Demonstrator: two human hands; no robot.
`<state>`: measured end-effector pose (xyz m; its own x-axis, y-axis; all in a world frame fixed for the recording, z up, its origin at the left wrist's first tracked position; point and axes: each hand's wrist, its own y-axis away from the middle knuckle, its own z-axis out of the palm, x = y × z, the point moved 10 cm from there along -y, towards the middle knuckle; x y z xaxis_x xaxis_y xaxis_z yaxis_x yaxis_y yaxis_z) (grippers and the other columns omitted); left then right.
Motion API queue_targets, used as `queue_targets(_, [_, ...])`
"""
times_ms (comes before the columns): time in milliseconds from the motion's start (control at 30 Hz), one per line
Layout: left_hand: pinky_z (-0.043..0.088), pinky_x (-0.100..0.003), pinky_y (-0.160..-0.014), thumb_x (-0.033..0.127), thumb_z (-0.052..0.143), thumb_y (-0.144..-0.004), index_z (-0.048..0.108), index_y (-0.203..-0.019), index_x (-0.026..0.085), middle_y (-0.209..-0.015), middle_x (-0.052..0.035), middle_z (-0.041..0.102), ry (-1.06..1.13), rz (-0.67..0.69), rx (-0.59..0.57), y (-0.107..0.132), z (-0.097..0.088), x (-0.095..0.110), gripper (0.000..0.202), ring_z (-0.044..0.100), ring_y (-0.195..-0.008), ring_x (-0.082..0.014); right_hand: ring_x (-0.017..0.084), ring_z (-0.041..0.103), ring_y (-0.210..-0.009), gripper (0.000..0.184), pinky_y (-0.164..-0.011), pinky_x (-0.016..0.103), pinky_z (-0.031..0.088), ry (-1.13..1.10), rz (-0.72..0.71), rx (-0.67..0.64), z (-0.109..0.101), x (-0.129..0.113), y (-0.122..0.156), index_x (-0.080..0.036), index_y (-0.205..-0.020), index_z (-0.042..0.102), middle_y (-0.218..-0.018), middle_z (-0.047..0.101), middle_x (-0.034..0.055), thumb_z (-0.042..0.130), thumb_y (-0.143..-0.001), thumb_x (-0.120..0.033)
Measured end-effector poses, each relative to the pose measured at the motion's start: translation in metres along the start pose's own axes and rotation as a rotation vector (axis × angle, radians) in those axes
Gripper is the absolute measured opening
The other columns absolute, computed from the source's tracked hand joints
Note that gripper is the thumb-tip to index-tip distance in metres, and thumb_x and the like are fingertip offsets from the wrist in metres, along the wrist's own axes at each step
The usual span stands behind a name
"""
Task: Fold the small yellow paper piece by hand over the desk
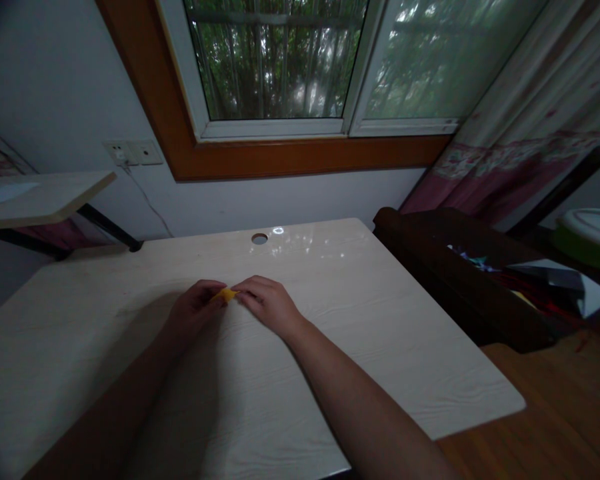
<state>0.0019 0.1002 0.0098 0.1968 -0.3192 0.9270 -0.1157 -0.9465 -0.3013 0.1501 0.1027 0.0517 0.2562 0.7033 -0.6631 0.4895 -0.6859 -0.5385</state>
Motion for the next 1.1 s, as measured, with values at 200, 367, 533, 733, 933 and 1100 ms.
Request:
queue_targets(200, [0.058, -0.031, -0.071, 0.034, 0.066, -0.083, 0.063, -0.099, 0.020, -0.088, -0.0043, 0.071, 0.005, -0.007, -0.031, -0.001, 0.003, -0.002, 0.021, 0.068, -0.075, -0.0157, 0.015, 0.068, -0.088, 0.023, -0.081, 0.028, 0.053, -0.015, 0.065, 0.029, 0.003, 0.013, 0.002, -0.026, -0.112, 0.068, -0.099, 0.073, 0.0029, 0.061, -0.090, -0.025])
queue_targets(367, [0.058, -0.029, -0.067, 0.035, 0.067, -0.082, 0.063, -0.095, 0.019, -0.080, -0.0033, 0.071, 0.009, -0.052, -0.010, 0.000, 0.002, -0.007, 0.021, 0.069, -0.071, -0.0155, 0.015, 0.068, -0.086, 0.021, -0.079, 0.028, 0.053, -0.040, 0.106, 0.043, 0.002, 0.017, 0.003, -0.025, -0.108, 0.068, -0.096, 0.073, 0.0027, 0.064, -0.088, -0.025])
queue_targets(533, [0.060, -0.029, -0.064, 0.037, 0.067, -0.082, 0.065, -0.088, 0.019, -0.078, -0.0024, 0.071, 0.001, -0.082, 0.030, -0.001, -0.001, -0.004, 0.020, 0.070, -0.068, -0.0160, 0.015, 0.067, -0.088, 0.016, -0.079, 0.028, 0.052, -0.035, 0.082, 0.005, 0.003, 0.012, 0.001, -0.024, -0.103, 0.069, -0.097, 0.072, 0.0033, 0.062, -0.089, -0.025])
queue_targets(733, [0.059, -0.028, -0.063, 0.037, 0.065, -0.083, 0.065, -0.086, 0.019, -0.076, -0.0020, 0.071, -0.075, -0.080, 0.053, -0.001, -0.003, -0.001, 0.018, 0.070, -0.068, -0.0160, 0.014, 0.065, -0.083, 0.019, -0.075, 0.026, 0.051, -0.050, 0.078, -0.015, 0.003, 0.007, 0.001, -0.023, -0.105, 0.069, -0.096, 0.071, 0.0043, 0.062, -0.090, -0.031])
queue_targets(933, [0.057, -0.029, -0.069, 0.039, 0.062, -0.086, 0.067, -0.089, 0.020, -0.082, -0.0023, 0.072, -0.183, -0.053, 0.025, -0.002, -0.003, 0.000, 0.019, 0.069, -0.074, -0.0165, 0.014, 0.065, -0.080, 0.018, -0.074, 0.026, 0.049, -0.042, 0.113, -0.032, 0.005, 0.010, 0.001, -0.022, -0.097, 0.073, -0.090, 0.072, 0.0042, 0.058, -0.093, -0.031])
queue_targets(1100, [0.055, -0.029, -0.073, 0.040, 0.060, -0.087, 0.069, -0.091, 0.021, -0.085, -0.0019, 0.072, -0.252, -0.057, 0.011, -0.002, -0.002, 0.000, 0.021, 0.067, -0.077, -0.0165, 0.014, 0.065, -0.080, 0.020, -0.075, 0.025, 0.049, -0.103, 0.166, -0.067, 0.010, 0.017, 0.001, -0.020, -0.095, 0.074, -0.089, 0.072, 0.0046, 0.058, -0.092, -0.032])
